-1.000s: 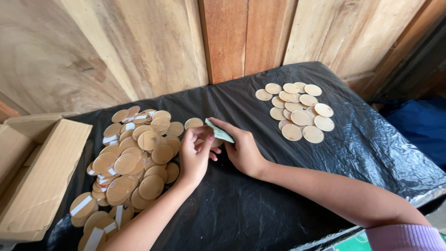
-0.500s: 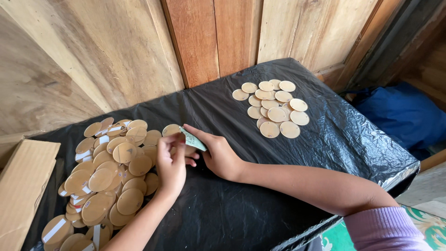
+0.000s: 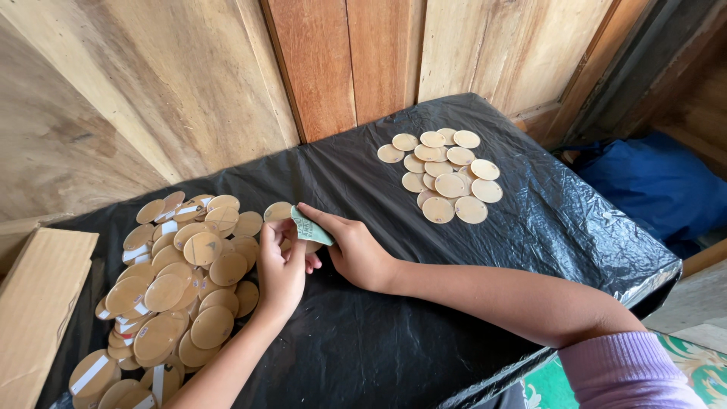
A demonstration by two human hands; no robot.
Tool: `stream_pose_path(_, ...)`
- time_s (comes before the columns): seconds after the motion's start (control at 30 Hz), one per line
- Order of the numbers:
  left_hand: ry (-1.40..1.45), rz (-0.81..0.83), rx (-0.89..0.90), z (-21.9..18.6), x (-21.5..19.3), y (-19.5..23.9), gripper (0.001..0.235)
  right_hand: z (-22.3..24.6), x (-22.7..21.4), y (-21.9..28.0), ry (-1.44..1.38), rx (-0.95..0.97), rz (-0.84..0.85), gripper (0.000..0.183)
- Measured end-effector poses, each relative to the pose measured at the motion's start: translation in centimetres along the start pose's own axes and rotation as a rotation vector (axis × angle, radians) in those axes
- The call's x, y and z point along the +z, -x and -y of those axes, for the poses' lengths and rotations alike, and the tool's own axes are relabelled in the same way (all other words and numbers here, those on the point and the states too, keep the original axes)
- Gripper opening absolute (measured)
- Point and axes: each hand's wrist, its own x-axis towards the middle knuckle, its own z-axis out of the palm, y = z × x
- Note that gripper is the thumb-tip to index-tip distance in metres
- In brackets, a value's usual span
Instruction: The person sands the edges of small circular wooden pieces using a green sanding block. They pick up each piece from a pile on the left, sand it, and place it into a separate pile on the right.
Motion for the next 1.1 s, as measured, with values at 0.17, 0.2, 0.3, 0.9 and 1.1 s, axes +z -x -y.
stream_pose_path(0.17,0.006,-0.019,0.004,-0.4,0.5,-0.2,0.016,-1.3,0.3,-0.1,0.033,-0.039,-0.012,0.071)
stream_pose_path(0.2,0.003,-0.031,-0.006,-0.5,0.4,-0.1,0.016,-1.4,0.5,-0.1,0.055,-0.05,-0.018,0.073)
stream_pose_path(0.3,0.025,-0.05,-0.021,-0.4,0.6,0.0,0.018,-0.2,0.0,-0.1,0.079,-0.06,-0.003,0.075)
stream_pose_path(0.9,0.101,-0.087,0.057,2.8,-0.1,-1.0,0.024,-1.6,0.3,0.6,0.189,-0.131,0.031,0.078)
stream_pose_path(1.1,0.099,-0.064,0.023,1.2,-0.2,-0.4,0.028,-2.7,0.3,0.4,0.152,-0.057,0.049,0.078)
